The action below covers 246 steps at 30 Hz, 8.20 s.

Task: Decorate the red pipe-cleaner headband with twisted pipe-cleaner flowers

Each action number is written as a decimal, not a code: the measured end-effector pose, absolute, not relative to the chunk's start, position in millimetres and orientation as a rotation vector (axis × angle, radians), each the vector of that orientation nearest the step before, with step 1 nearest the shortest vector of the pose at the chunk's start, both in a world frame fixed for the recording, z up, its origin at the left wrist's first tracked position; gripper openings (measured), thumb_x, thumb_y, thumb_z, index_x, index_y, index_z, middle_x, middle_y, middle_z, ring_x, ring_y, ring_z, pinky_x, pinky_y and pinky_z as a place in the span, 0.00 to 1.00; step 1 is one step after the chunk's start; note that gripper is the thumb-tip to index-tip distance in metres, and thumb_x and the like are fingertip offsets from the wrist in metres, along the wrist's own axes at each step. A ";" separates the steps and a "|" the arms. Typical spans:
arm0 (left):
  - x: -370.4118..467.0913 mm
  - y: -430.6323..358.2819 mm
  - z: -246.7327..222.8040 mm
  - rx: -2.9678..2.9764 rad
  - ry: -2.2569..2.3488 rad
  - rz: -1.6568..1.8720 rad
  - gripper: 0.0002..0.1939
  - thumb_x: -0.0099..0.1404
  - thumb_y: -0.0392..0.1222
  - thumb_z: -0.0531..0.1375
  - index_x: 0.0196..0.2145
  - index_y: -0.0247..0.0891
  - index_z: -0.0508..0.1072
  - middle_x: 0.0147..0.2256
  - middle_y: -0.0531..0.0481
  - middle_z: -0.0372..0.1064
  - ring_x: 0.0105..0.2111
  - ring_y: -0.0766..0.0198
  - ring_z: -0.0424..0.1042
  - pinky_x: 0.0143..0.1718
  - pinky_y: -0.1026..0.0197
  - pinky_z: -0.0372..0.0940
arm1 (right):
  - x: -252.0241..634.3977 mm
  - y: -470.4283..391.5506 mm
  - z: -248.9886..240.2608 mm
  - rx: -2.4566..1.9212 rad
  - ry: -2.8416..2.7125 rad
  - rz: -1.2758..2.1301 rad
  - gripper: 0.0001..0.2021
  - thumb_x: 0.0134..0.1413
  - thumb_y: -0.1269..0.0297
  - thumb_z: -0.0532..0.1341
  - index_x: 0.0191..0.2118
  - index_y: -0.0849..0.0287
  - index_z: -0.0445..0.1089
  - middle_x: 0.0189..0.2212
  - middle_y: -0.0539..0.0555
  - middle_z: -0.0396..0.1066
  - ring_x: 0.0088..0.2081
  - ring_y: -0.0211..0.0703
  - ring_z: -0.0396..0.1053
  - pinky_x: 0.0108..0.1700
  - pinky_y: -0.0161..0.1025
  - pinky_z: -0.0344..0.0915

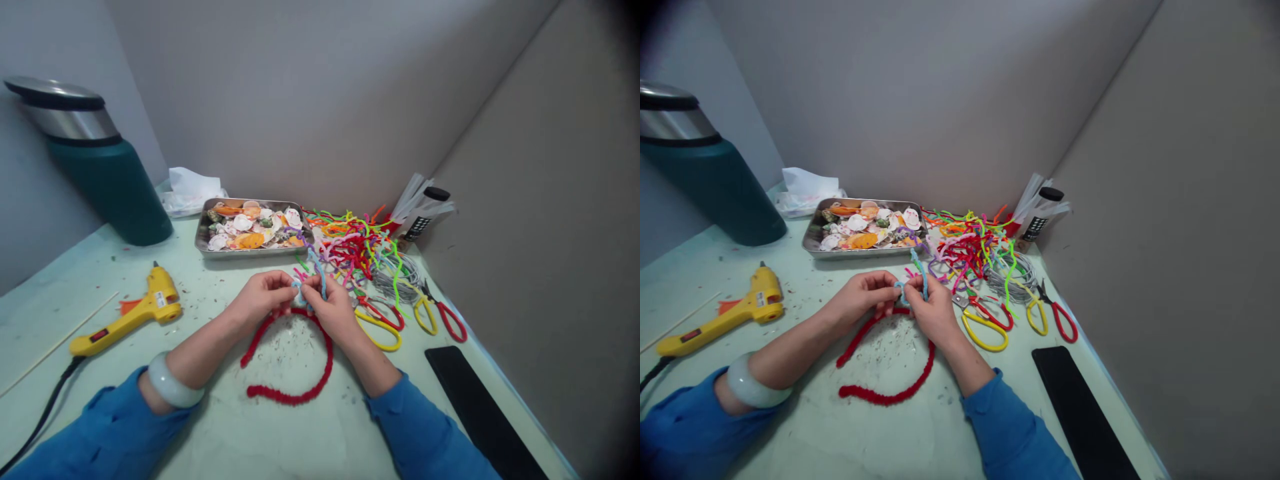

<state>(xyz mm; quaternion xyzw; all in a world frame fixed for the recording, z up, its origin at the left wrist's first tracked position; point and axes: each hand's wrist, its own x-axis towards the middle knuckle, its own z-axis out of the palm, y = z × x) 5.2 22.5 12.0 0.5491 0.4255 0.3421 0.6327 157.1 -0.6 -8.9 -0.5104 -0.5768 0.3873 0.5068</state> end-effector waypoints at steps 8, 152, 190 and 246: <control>3.9 22.7 12.5 1.184 0.937 0.807 0.08 0.52 0.40 0.63 0.27 0.35 0.67 0.14 0.56 0.65 0.14 0.73 0.59 0.17 0.70 0.52 | 155.4 -2.6 -5.1 -1.224 -1.372 0.976 0.06 0.50 0.62 0.58 0.29 0.59 0.65 0.21 0.46 0.62 0.22 0.34 0.58 0.25 0.31 0.57; 7.3 22.2 6.6 0.964 0.851 0.915 0.11 0.51 0.42 0.67 0.30 0.33 0.74 0.21 0.54 0.67 0.18 0.74 0.61 0.19 0.70 0.54 | 154.6 -2.1 -3.1 -1.100 -1.006 1.424 0.13 0.48 0.55 0.64 0.29 0.60 0.67 0.20 0.46 0.67 0.16 0.28 0.59 0.16 0.27 0.53; 7.1 21.2 9.3 0.823 0.727 0.899 0.08 0.51 0.39 0.67 0.28 0.32 0.74 0.20 0.52 0.67 0.18 0.73 0.61 0.20 0.70 0.58 | 158.0 -3.5 1.4 -0.876 -0.926 1.766 0.11 0.46 0.59 0.65 0.28 0.62 0.67 0.23 0.48 0.66 0.19 0.28 0.58 0.18 0.27 0.55; 4.4 22.6 9.4 1.084 0.852 0.796 0.12 0.53 0.45 0.65 0.26 0.33 0.71 0.20 0.53 0.66 0.17 0.73 0.59 0.17 0.70 0.53 | 165.4 -2.8 -0.1 -1.037 -1.185 1.554 0.08 0.46 0.62 0.64 0.26 0.62 0.69 0.16 0.45 0.64 0.15 0.28 0.54 0.18 0.28 0.49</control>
